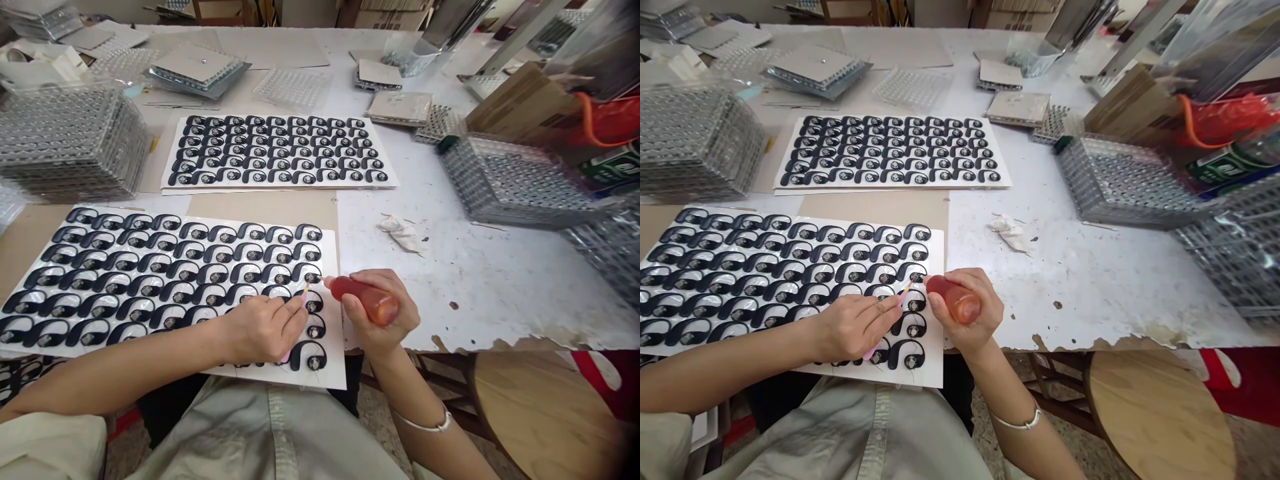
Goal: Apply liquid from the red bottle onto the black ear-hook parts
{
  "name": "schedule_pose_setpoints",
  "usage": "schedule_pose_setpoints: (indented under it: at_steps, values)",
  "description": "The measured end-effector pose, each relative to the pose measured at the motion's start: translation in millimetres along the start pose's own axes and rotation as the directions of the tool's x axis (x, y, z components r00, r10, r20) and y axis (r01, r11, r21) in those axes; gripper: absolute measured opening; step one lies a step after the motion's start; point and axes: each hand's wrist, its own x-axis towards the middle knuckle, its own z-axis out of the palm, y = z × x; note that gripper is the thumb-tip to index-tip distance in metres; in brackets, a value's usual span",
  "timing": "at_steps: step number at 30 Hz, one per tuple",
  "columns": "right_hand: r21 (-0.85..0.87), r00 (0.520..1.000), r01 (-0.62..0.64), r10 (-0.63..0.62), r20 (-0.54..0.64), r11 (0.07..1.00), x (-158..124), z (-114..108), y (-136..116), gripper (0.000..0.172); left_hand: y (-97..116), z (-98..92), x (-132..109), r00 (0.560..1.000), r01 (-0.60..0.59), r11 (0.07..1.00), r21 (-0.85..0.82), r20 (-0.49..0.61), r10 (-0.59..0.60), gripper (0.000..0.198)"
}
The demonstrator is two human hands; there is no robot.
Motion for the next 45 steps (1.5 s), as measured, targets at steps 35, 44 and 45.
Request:
schedule_pose_setpoints:
  at_steps: [35,44,45]
  values:
    - [-0.056,1.000,0.005,-0.006,-0.005,0.998,-2.5,-4.2,-1.5,0.027,-1.8,-2.8,1.2,1.000,-0.001,1.000,-0.002,0.009,0.001,0.017]
    - [-0.032,1.000,0.023,-0.023,-0.004,0.999,-2.3,-4.5,-2.5,0.029,-3.0,-3.7,0.2,1.000,-0.003,1.000,-0.009,0.025,0.003,0.018]
    - [-0.033,1.000,0.023,-0.023,-0.005,0.999,-2.3,-4.4,-2.7,0.029,-3.0,-3.5,-0.1,1.000,-0.001,1.000,-0.013,0.026,0.002,0.018]
